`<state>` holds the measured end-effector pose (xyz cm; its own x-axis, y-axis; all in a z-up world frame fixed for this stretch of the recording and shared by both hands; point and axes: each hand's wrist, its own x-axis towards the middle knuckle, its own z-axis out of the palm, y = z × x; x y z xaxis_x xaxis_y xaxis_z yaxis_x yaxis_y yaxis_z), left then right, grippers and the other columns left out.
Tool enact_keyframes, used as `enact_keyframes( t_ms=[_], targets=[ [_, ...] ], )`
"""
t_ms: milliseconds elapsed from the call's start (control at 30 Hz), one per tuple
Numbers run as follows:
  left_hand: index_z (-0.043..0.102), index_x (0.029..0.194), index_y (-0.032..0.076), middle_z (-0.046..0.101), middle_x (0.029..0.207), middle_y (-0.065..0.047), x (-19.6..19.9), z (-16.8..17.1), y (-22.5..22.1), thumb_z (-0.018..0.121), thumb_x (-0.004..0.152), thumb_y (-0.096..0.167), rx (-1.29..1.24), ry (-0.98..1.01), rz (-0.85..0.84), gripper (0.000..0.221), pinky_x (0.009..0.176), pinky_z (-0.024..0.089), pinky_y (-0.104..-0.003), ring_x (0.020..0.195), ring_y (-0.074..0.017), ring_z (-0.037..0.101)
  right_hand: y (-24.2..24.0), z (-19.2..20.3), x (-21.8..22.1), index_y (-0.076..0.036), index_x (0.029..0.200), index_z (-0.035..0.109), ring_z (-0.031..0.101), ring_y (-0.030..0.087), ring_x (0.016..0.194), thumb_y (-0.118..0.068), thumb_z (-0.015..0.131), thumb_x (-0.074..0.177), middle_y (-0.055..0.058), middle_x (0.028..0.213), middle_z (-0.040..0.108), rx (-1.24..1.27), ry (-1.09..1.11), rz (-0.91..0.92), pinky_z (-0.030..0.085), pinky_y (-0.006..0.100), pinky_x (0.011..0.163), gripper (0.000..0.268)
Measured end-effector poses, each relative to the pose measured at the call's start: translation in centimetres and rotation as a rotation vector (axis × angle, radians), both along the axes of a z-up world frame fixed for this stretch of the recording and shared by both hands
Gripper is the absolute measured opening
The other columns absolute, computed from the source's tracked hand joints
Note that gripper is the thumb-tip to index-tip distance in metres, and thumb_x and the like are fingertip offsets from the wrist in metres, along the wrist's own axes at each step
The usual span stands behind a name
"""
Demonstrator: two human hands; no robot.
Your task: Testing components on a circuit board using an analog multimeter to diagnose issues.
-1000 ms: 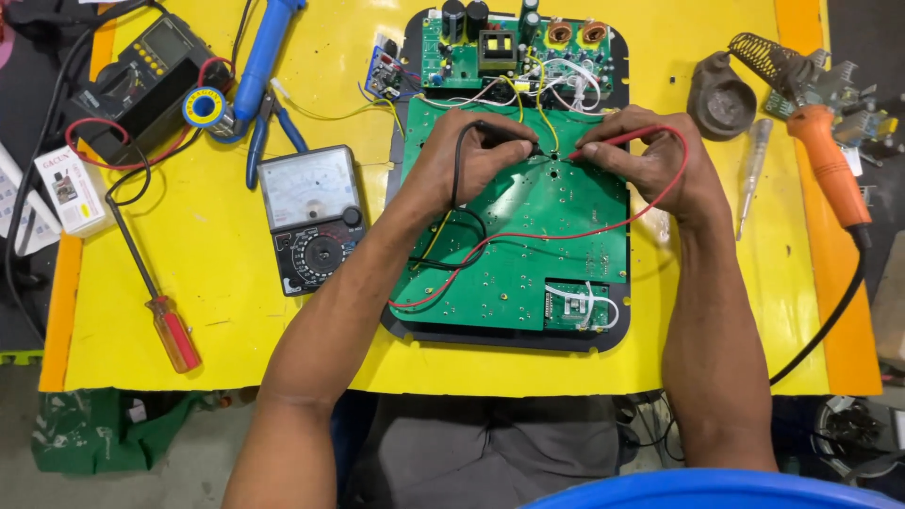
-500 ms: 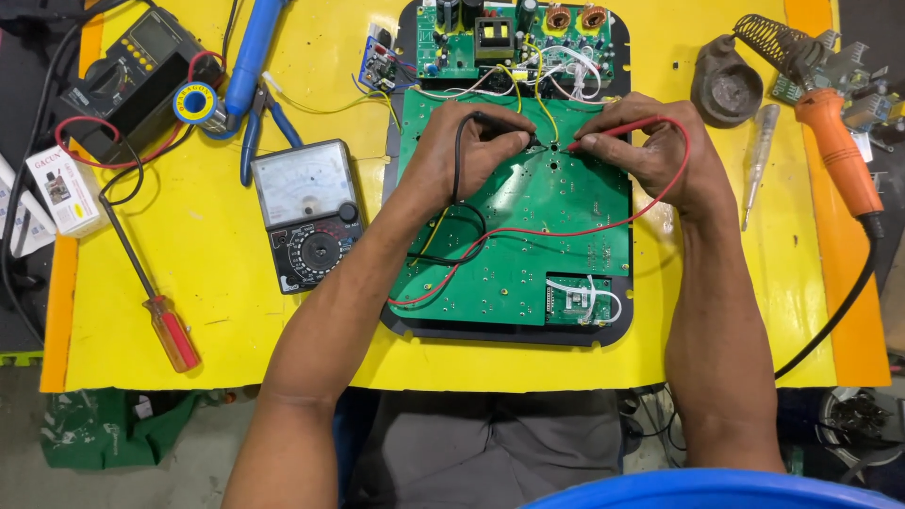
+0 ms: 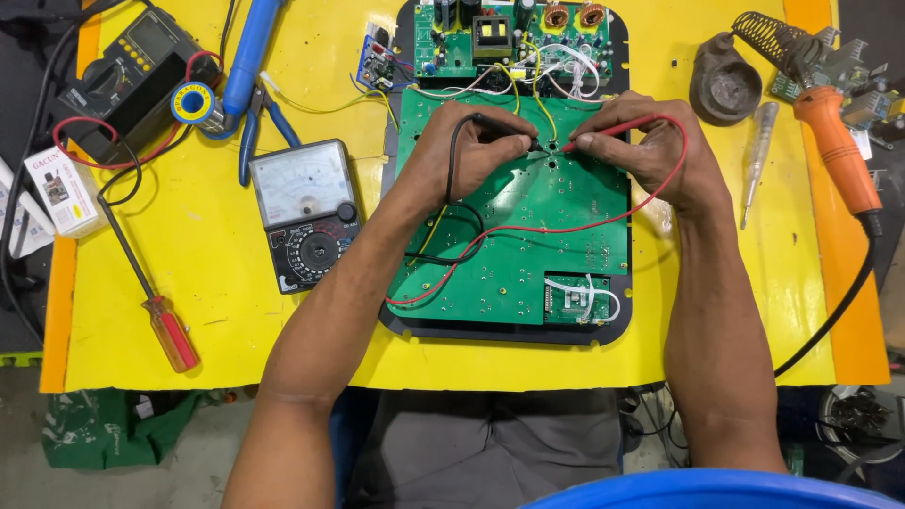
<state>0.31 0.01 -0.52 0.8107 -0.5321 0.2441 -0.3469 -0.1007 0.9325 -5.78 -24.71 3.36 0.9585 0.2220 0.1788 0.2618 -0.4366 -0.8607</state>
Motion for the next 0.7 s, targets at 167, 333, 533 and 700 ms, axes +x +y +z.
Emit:
enact_keyframes(
  t_ms=[167, 333, 533, 700],
  targets=[
    [0.083, 0.098, 0.015, 0.083, 0.091, -0.006, -0.2, 0.4, 0.0, 0.074, 0.089, 0.020, 0.035, 0.016, 0.004, 0.014, 0.075, 0.063, -0.029, 0.087, -0.0158, 0.079, 0.0, 0.1, 0.0, -0.003, 0.101, 0.077, 0.062, 0.019, 0.096, -0.013, 0.078, 0.099, 0.011, 0.098, 0.074, -0.029, -0.021, 0.022, 0.048, 0.032, 0.085, 0.010],
    [0.083, 0.097, 0.014, 0.082, 0.088, -0.005, -0.3, 0.7, 0.1, 0.073, 0.089, 0.019, 0.034, 0.021, -0.010, 0.013, 0.074, 0.062, -0.028, 0.086, -0.0142, 0.078, 0.0, 0.1, -0.1, -0.003, 0.101, 0.077, 0.062, 0.019, 0.097, -0.014, 0.077, 0.099, 0.011, 0.099, 0.074, -0.033, -0.023, 0.030, 0.048, 0.032, 0.085, 0.011],
    [0.082, 0.099, 0.014, 0.083, 0.093, -0.009, -0.4, 1.0, 0.0, 0.073, 0.089, 0.021, 0.056, 0.014, -0.023, 0.015, 0.080, 0.066, -0.033, 0.091, -0.0213, 0.080, -0.1, 0.0, -0.2, -0.003, 0.104, 0.077, 0.062, 0.018, 0.099, -0.014, 0.078, 0.099, 0.009, 0.099, 0.074, -0.036, -0.011, 0.014, 0.048, 0.030, 0.084, 0.012],
    [0.083, 0.099, 0.015, 0.084, 0.096, -0.007, 0.0, 0.6, 0.1, 0.074, 0.087, 0.022, 0.057, 0.007, -0.028, 0.016, 0.082, 0.063, -0.033, 0.094, -0.0203, 0.080, 0.6, 0.6, -0.6, -0.003, 0.105, 0.078, 0.057, 0.016, 0.092, -0.011, 0.079, 0.100, 0.009, 0.096, 0.072, -0.055, -0.041, 0.008, 0.043, 0.029, 0.082, 0.009]
  ],
)
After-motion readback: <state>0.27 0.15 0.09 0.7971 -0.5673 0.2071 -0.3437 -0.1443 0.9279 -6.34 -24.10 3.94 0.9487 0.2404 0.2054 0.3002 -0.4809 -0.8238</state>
